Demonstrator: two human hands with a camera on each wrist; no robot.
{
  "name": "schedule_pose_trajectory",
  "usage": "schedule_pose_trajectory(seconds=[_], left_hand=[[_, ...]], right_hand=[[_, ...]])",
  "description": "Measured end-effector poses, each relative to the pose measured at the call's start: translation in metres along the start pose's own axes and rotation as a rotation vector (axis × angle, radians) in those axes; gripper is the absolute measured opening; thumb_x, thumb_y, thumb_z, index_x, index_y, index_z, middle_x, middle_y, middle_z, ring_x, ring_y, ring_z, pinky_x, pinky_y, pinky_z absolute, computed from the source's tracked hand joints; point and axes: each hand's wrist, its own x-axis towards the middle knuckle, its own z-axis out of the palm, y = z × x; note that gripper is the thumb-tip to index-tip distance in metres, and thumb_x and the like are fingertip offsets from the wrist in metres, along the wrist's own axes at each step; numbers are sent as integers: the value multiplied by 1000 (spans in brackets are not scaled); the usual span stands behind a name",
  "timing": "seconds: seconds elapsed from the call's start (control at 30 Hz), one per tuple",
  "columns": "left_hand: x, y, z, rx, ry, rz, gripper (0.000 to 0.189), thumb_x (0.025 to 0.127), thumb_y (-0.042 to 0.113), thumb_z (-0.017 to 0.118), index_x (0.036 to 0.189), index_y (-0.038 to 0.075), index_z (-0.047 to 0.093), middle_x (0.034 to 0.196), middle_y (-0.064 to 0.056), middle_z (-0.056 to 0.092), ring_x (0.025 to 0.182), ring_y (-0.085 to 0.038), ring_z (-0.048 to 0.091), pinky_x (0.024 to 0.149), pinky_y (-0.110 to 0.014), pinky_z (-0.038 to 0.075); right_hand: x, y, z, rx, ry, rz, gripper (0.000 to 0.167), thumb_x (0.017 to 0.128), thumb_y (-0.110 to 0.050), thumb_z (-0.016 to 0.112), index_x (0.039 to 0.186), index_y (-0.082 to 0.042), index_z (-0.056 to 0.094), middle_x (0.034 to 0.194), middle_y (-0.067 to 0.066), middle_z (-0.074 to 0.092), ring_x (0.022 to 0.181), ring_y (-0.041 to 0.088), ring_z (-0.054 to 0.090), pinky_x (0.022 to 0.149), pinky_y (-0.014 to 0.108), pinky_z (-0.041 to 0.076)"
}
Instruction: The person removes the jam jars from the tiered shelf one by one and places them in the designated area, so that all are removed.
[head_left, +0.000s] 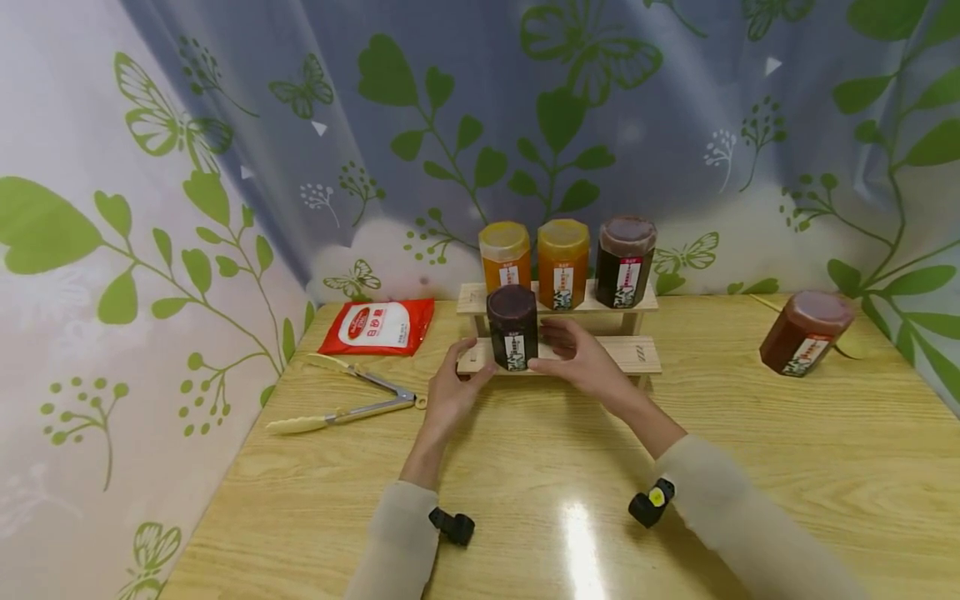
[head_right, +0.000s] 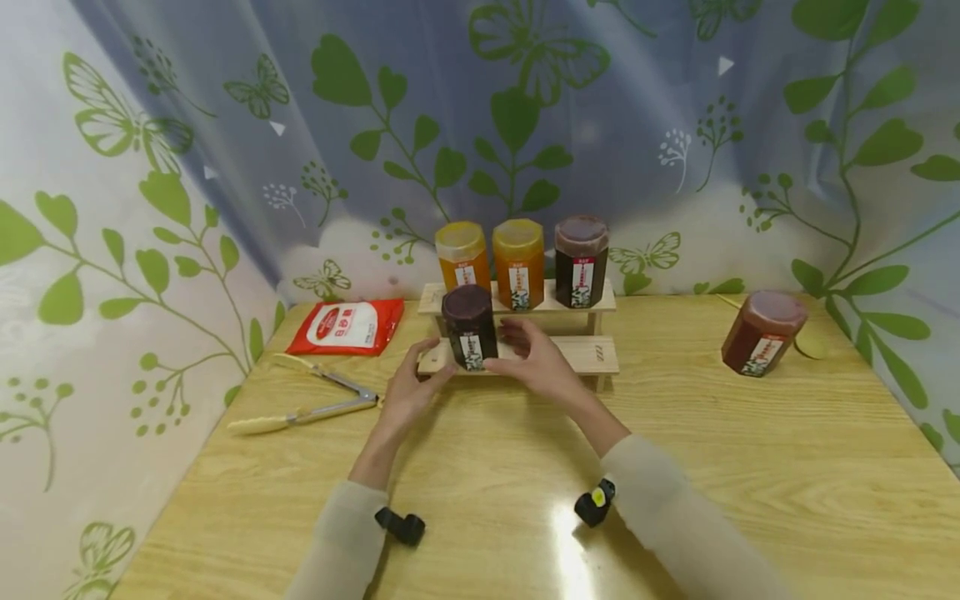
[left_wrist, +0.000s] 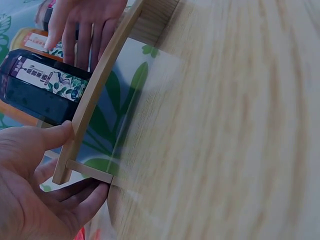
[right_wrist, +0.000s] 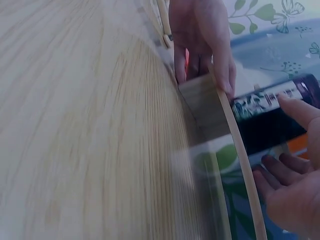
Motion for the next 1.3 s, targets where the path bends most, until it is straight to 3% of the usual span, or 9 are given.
schedule_pose_trajectory(seconds=[0.27, 0.43, 0.73, 1.03, 1.3], left_hand=[[0, 0, 0, 6, -6, -2, 60, 97, 39, 75, 151, 29, 51, 154, -11, 53, 113, -32, 67, 94, -50, 53], [0, 1, -1, 9, -14, -1, 61, 97, 41, 74, 152, 30, 51, 155, -12, 52, 112, -31, 68, 91, -49, 54], [2, 2, -1, 27, -13, 10, 61, 97, 42, 74, 152, 29, 51, 155, -13, 51, 110, -31, 68, 94, -50, 53], [1, 2, -1, 25, -9, 16, 60, 98, 37, 74, 152, 27, 51, 153, -16, 54, 106, -30, 70, 92, -50, 54], [0, 0, -2, 16, -2, 15, 59, 98, 38, 74, 151, 26, 52, 152, -17, 54, 110, -32, 69, 93, -50, 54]], right_hand=[[14, -3, 31, -39, 99, 24, 81, 92, -19, 82, 155, -1, 36, 153, 23, 46, 144, 39, 43, 119, 54, 33], [18, -6, 47, -73, 196, 55, 83, 89, -24, 85, 153, -5, 36, 146, 21, 52, 135, 38, 51, 110, 56, 42], [23, -8, 62, -172, 327, 18, 86, 84, -24, 89, 149, 1, 38, 136, 24, 57, 123, 41, 58, 102, 57, 48], [25, -6, 64, -218, 378, 53, 82, 81, -27, 91, 145, -4, 45, 132, 20, 62, 120, 38, 61, 100, 54, 49], [17, -8, 60, -214, 348, 53, 80, 79, -23, 93, 144, -5, 49, 130, 19, 64, 120, 38, 62, 100, 55, 49]])
